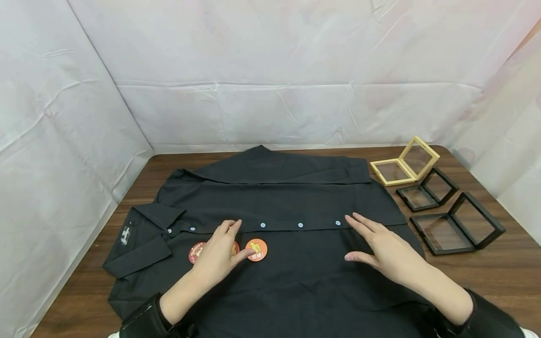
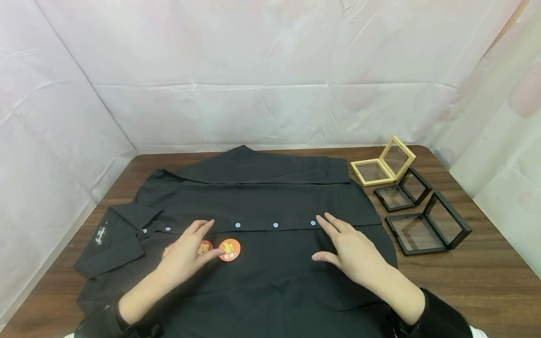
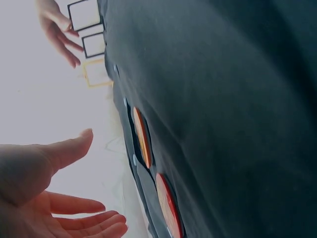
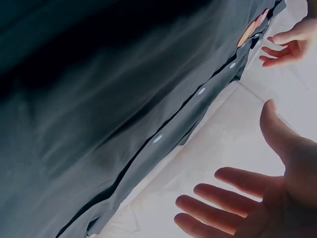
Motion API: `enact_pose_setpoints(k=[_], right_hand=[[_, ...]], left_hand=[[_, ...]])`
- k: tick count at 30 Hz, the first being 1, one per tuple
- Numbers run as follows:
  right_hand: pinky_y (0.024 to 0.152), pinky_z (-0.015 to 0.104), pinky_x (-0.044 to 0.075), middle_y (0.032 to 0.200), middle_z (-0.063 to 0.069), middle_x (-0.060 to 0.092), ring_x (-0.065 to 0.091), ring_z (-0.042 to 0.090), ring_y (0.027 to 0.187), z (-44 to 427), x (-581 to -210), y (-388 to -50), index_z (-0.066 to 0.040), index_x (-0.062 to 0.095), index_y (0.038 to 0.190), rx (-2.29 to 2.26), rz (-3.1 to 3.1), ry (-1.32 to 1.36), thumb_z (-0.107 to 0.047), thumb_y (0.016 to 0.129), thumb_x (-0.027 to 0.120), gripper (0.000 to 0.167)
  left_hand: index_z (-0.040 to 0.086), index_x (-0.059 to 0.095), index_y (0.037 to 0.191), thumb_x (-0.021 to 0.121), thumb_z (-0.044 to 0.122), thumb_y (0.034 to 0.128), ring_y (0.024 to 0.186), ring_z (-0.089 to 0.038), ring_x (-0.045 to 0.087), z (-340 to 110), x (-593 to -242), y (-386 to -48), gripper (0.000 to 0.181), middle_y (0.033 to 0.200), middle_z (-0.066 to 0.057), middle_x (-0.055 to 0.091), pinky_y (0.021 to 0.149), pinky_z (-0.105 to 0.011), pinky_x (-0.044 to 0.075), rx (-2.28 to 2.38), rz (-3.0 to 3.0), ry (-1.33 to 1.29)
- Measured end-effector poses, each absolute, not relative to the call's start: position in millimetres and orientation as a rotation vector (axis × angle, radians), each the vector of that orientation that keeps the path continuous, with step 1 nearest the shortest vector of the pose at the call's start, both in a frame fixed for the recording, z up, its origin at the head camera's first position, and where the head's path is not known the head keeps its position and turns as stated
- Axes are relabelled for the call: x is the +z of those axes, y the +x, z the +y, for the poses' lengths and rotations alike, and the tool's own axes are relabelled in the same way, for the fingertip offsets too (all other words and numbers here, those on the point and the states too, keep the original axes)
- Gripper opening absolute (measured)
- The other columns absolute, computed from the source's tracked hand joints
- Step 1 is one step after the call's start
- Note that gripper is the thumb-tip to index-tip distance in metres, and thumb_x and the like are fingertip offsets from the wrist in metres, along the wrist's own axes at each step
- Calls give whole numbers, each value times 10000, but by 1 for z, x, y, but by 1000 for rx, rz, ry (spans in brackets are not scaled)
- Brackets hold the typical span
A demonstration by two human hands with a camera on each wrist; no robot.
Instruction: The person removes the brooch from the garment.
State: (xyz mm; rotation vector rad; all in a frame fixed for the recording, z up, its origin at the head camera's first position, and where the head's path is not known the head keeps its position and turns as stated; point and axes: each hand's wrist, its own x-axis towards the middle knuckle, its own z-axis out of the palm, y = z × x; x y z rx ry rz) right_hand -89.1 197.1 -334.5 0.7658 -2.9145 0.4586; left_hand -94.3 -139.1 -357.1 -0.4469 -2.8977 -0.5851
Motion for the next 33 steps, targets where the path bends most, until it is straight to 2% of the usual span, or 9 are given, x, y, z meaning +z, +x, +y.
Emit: enact_pose_setpoints(k=[4,9,17,23,29,33], right_hand=[[781,489,442,1276,191,447,490,392,1065,194,-333,-85,-24,433,1296,474,-2930,759,-455,751,630,722],[789,467,450,1218,177,504,522,352,1038,189,-332,-80,10,485,1240,510,-2938,760,-436,755,636,676],[756,407,476,1150,147,552,557,288,1001,180,-330,-73,7,544,1178,512,-3005,744,-435,743,644,629],[719,372,488,1146,116,545,576,245,959,176,-331,-69,-1,552,1171,490,-3050,751,-444,739,640,625],[700,348,495,1130,116,551,583,235,945,171,-333,-65,3,572,1142,433,-3063,811,-417,735,659,591],[678,345,500,1105,110,561,584,238,936,168,-336,-64,4,581,1126,407,-3066,890,-412,742,656,571]], left_hand=[[-80,525,1161,762,295,678,811,-195,505,-134,-356,-92,655,1000,-121,528,633,-279,466,-571,-2909,-475],[-89,552,1113,755,298,687,662,-133,434,-128,-357,-92,610,866,-85,516,539,-238,409,-560,-2949,-488],[-55,613,995,764,310,674,662,-136,477,-121,-362,-93,510,803,-63,520,580,-282,456,-533,-2963,-553],[-35,626,916,762,306,678,663,-144,460,-119,-365,-94,438,760,-47,484,547,-284,453,-494,-2954,-608],[-44,627,884,761,288,684,665,-162,474,-114,-368,-95,410,743,-56,482,572,-290,470,-442,-2951,-643],[-29,631,796,763,250,686,630,-165,476,-111,-368,-95,328,713,-59,480,547,-288,454,-420,-2928,-670]])
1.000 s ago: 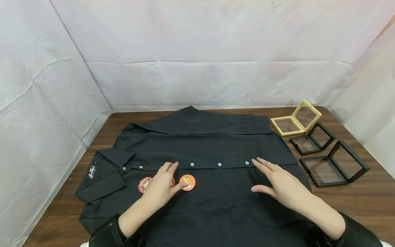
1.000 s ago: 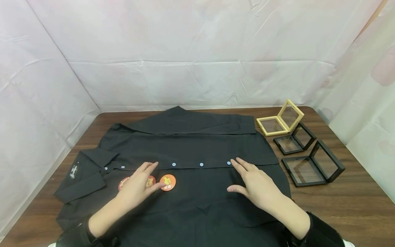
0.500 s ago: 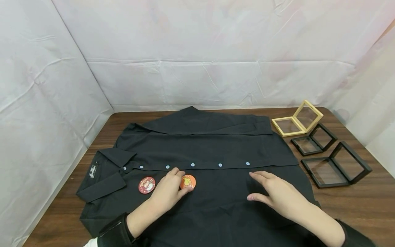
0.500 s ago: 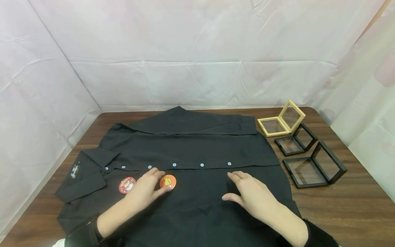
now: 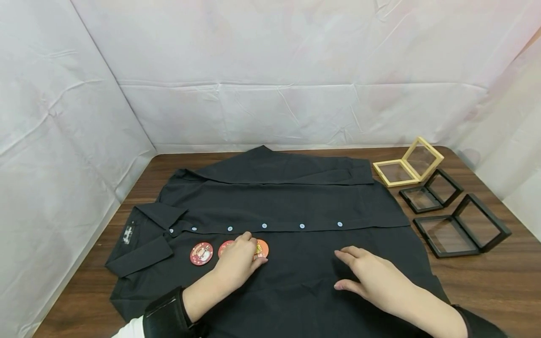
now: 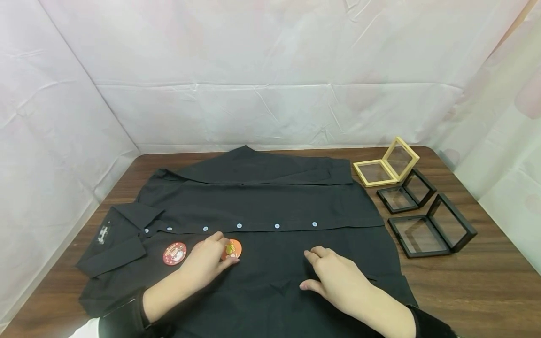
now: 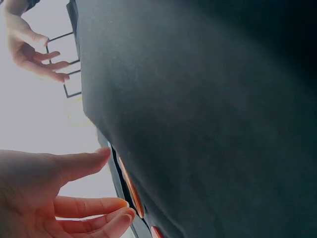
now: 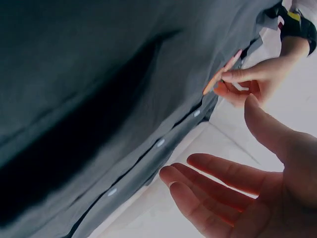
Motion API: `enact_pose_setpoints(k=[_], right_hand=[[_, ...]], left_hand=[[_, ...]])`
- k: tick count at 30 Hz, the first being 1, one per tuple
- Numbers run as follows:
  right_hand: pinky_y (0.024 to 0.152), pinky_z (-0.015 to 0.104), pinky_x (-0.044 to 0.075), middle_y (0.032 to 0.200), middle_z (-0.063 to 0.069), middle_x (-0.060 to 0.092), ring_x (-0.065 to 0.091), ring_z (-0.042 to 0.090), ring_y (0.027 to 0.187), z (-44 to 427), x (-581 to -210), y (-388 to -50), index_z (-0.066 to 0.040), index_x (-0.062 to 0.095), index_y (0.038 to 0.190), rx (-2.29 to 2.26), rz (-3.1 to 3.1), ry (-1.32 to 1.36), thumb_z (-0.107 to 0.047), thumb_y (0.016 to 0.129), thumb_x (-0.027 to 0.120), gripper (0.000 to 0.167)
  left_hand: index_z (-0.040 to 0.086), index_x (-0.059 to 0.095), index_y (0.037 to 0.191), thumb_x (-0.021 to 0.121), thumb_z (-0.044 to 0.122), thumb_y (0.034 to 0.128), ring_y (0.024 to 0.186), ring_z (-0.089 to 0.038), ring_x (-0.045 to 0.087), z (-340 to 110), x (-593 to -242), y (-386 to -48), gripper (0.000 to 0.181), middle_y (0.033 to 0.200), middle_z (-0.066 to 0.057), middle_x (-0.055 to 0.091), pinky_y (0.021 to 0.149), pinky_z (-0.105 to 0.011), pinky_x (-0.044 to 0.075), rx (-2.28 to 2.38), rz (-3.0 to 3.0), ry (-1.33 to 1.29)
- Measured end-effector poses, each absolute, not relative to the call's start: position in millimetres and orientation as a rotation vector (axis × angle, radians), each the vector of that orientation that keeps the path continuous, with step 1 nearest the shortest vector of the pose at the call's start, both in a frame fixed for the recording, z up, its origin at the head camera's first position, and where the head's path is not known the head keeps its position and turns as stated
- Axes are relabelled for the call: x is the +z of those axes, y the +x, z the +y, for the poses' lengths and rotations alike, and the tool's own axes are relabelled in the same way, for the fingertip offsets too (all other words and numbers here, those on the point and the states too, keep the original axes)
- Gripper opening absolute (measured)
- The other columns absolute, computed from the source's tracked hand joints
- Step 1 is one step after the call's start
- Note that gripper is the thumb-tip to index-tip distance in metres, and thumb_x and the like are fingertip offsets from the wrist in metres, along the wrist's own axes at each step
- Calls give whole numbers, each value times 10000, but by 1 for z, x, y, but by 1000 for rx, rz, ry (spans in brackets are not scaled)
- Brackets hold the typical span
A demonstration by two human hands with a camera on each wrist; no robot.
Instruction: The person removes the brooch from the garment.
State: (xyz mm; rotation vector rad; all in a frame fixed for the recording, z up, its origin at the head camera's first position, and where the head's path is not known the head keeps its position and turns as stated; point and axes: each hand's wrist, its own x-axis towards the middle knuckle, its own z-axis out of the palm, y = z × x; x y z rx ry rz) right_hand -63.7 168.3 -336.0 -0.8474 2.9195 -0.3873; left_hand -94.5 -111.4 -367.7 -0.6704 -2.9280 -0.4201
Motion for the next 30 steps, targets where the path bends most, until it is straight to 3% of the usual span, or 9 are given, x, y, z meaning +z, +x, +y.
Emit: enact_pose_setpoints(k=[6,17,30], right_hand=[[681,351,499,1082,121,564,573,245,944,165,-343,-63,20,584,1112,-341,2883,-953,-399,742,662,565],[710,389,488,1165,180,521,547,301,998,156,-352,-61,9,561,1154,-260,2804,-973,-363,710,703,596],[771,423,468,1261,194,462,496,325,1087,154,-359,-60,-34,522,1225,-262,2733,-1001,-359,692,713,653]], left_hand=[[43,592,609,761,220,690,598,-173,486,-107,-369,-94,258,695,-60,476,521,-271,449,-362,-2924,-704],[-40,658,746,769,230,675,625,-214,523,-96,-374,-94,300,695,-90,492,551,-289,491,-128,-2893,-650],[22,659,625,705,158,728,554,-193,502,-93,-374,-100,177,663,-117,516,489,-279,476,-118,-2874,-688]])
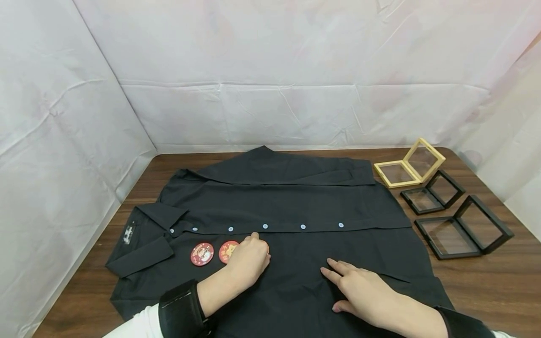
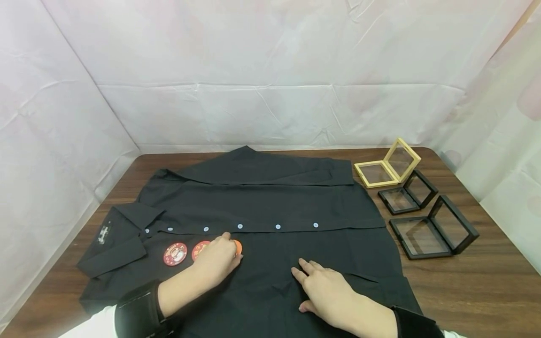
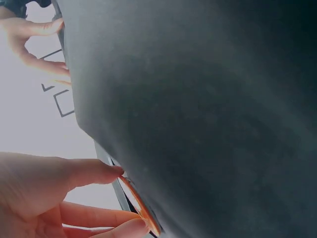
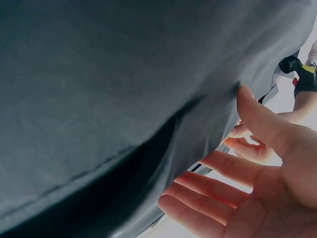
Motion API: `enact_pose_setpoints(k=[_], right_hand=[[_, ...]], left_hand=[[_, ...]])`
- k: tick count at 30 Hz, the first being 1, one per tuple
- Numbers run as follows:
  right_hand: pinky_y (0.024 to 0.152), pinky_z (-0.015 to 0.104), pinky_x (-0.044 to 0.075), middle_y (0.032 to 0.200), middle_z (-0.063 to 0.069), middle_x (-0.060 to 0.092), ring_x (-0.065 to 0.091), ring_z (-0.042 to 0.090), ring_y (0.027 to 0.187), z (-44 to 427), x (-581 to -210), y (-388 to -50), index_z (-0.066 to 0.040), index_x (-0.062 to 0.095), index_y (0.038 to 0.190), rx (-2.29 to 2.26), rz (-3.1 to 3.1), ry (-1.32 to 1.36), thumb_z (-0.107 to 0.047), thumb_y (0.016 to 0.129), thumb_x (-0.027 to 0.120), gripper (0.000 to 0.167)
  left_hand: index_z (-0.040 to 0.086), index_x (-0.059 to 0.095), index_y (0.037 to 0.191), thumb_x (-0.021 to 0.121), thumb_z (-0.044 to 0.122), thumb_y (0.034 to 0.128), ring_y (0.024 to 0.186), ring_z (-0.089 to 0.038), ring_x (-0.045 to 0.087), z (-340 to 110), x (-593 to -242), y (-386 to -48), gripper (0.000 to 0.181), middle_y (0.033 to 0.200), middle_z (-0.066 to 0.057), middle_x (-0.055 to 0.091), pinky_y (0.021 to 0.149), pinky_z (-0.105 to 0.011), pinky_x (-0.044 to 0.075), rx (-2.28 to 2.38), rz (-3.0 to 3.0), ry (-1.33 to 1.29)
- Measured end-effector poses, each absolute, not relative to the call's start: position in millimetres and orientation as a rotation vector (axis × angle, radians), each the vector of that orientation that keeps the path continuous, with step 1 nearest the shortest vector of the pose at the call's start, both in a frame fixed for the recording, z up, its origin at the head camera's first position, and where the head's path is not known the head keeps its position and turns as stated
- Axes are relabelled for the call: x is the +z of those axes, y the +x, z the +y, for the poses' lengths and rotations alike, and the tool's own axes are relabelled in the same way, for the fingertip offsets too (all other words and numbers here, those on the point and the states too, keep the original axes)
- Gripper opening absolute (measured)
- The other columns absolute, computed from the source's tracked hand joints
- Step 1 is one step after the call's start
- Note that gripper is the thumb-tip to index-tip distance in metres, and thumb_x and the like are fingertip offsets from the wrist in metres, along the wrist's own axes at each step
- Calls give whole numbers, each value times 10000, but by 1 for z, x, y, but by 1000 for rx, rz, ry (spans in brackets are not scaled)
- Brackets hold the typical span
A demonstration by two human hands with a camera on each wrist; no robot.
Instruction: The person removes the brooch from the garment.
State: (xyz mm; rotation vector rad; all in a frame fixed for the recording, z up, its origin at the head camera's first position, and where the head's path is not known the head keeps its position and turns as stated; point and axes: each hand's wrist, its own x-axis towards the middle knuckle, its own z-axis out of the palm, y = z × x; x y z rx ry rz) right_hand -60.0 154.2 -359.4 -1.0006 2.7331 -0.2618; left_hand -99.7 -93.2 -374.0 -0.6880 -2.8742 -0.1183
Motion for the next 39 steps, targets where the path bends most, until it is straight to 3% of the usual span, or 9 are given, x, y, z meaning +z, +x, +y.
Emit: enact_pose_setpoints(k=[20,30,39], right_hand=[[804,415,457,1274,212,443,468,344,1115,152,-364,-59,-15,500,1241,-199,2725,-1039,-360,678,717,695],[803,412,457,1281,208,437,462,343,1123,150,-364,-59,-16,492,1248,-187,2724,-1040,-365,686,710,696],[827,404,446,1293,195,430,459,330,1131,147,-363,-61,-14,485,1253,-159,2726,-1066,-368,693,705,699]], left_hand=[[9,613,539,619,65,713,469,-193,453,-91,-369,-100,183,574,-110,483,450,-262,417,-119,-2823,-721],[0,631,572,630,64,716,462,-196,482,-93,-365,-99,158,551,-102,485,473,-288,448,-132,-2827,-692],[84,513,469,598,29,723,416,-141,434,-100,-362,-101,273,454,-10,397,417,-260,394,-296,-2843,-669]])
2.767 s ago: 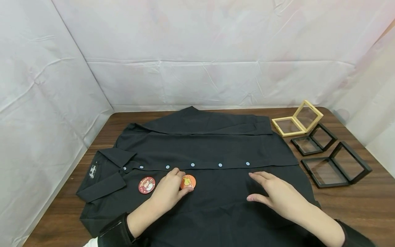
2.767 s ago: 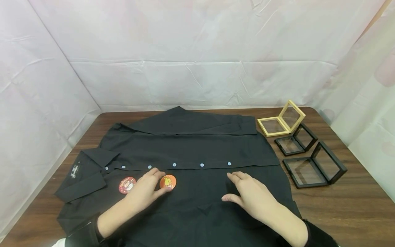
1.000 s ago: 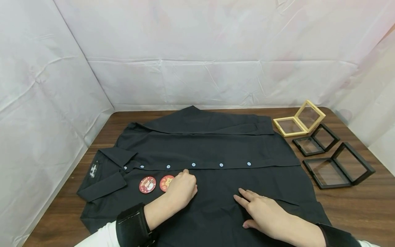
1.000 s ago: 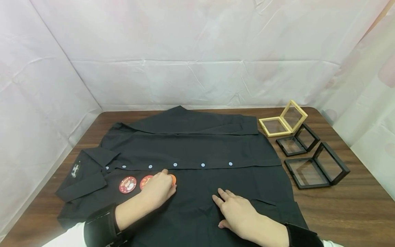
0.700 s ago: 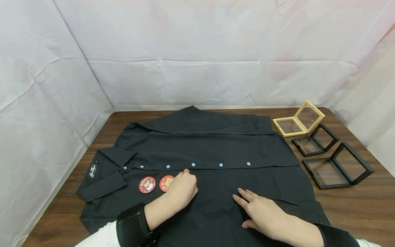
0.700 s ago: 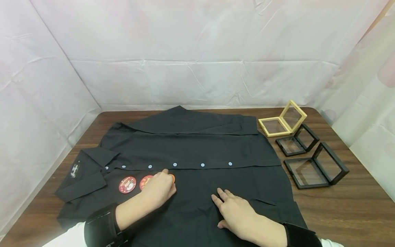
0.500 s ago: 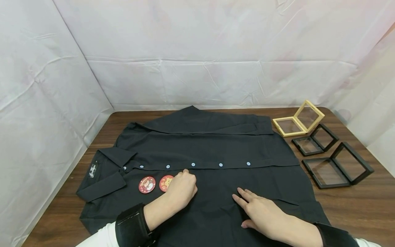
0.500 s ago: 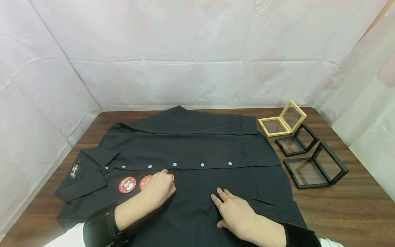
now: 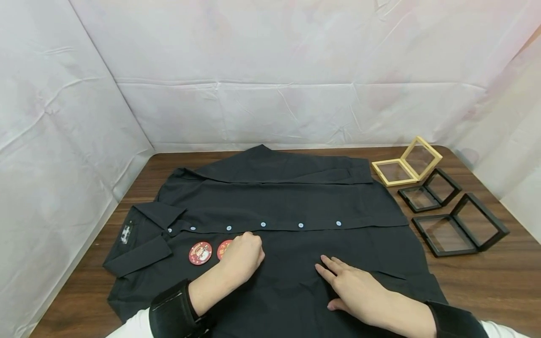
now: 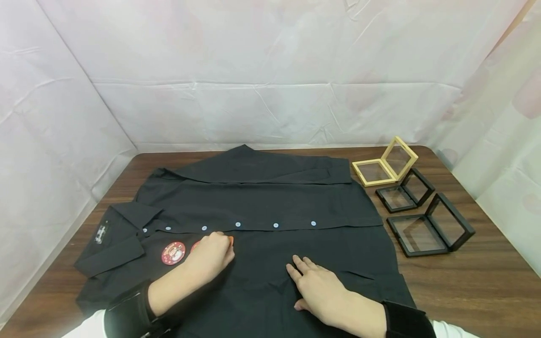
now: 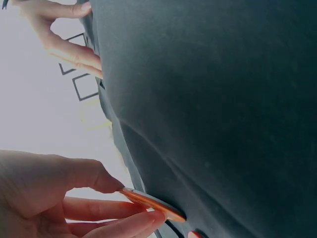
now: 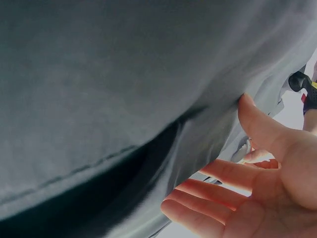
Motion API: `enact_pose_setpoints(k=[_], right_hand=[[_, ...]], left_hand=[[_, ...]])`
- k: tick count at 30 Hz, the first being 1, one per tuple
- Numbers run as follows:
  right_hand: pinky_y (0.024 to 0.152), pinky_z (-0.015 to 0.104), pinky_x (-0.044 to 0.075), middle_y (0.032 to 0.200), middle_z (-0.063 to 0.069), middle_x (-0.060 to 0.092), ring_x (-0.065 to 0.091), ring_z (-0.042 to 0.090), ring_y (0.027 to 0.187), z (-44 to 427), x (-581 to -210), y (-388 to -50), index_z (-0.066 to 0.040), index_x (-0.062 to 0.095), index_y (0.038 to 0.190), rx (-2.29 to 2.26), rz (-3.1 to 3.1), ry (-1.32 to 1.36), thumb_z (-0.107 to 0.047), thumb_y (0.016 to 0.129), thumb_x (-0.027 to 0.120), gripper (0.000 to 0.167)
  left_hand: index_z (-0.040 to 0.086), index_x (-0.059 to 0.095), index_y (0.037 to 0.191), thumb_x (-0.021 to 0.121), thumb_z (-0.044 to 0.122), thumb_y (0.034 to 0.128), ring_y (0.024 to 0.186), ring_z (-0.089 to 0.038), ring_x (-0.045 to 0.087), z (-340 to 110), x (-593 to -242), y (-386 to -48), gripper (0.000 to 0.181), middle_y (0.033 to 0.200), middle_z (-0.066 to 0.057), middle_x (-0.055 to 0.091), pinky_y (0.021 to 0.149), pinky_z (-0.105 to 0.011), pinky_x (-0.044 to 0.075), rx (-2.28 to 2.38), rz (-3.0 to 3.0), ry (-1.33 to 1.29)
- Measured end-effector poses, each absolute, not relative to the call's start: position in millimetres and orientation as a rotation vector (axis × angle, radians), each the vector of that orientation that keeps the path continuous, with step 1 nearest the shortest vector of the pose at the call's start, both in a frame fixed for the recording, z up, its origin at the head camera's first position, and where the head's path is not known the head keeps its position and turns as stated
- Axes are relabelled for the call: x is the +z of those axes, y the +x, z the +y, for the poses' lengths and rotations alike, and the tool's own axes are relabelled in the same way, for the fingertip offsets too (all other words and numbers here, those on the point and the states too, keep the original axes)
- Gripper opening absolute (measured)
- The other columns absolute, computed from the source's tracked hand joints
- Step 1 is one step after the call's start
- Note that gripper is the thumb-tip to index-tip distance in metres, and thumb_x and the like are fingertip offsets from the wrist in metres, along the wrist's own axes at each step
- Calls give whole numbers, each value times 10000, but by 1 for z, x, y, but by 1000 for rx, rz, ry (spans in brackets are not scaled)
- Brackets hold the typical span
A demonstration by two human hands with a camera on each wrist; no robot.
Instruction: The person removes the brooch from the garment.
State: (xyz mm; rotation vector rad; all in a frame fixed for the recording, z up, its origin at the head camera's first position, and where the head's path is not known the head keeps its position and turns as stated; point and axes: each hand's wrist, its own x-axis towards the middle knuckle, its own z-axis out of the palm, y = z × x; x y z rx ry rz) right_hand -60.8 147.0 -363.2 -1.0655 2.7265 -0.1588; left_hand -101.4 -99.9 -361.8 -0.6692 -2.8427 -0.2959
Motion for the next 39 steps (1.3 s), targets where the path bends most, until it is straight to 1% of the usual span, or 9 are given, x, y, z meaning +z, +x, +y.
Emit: enact_pose_setpoints(k=[4,10,16,19,21,26,28,32,39], right_hand=[[839,404,439,1302,188,424,452,331,1137,144,-363,-62,-8,481,1256,-157,2720,-1070,-373,697,698,702],[839,397,441,1305,182,422,452,324,1140,142,-362,-63,-11,479,1258,-151,2721,-1075,-378,703,695,700],[837,391,444,1305,177,425,457,313,1138,141,-361,-65,-12,480,1258,-153,2724,-1090,-379,706,693,696],[839,391,443,1310,176,420,454,312,1142,140,-360,-67,-12,476,1262,-158,2721,-1091,-379,709,691,698],[841,391,442,1311,176,418,452,312,1143,139,-360,-67,-11,474,1264,-161,2720,-1093,-378,710,691,698],[848,390,438,1307,176,423,454,307,1143,137,-360,-70,-7,474,1262,-162,2726,-1100,-372,711,696,697],[850,390,436,1306,176,425,454,306,1143,137,-360,-70,-6,474,1261,-161,2726,-1101,-372,710,697,698],[853,393,434,1305,176,425,451,306,1147,136,-360,-71,-7,473,1262,-170,2718,-1096,-371,707,699,701],[856,401,430,1310,177,419,444,310,1152,135,-359,-74,-10,467,1268,-182,2704,-1084,-370,711,698,702]], left_hand=[[123,420,455,574,27,742,381,-96,363,-103,-360,-102,340,426,34,305,394,-221,335,-352,-2873,-647],[127,355,459,568,25,753,351,-92,309,-108,-357,-102,377,422,22,288,335,-204,239,-414,-2896,-578],[132,356,474,584,10,771,351,-70,290,-113,-353,-105,394,425,49,259,350,-188,244,-548,-2924,-559],[130,391,469,582,-2,783,346,-62,280,-116,-350,-106,390,417,59,260,357,-186,254,-625,-2926,-545],[120,466,484,586,-2,785,352,-59,297,-117,-350,-107,346,412,63,290,361,-186,271,-657,-2919,-533],[38,662,682,618,9,774,409,-68,387,-121,-349,-108,107,487,43,459,393,-195,331,-717,-2919,-484],[12,682,738,626,13,771,434,-71,415,-122,-348,-109,65,539,22,521,410,-196,349,-738,-2924,-465],[2,687,759,630,10,764,474,-68,445,-124,-348,-110,58,614,-9,585,432,-194,369,-763,-2908,-458],[1,686,761,627,31,772,460,-52,444,-128,-348,-110,67,578,22,561,432,-196,379,-852,-2895,-397]])
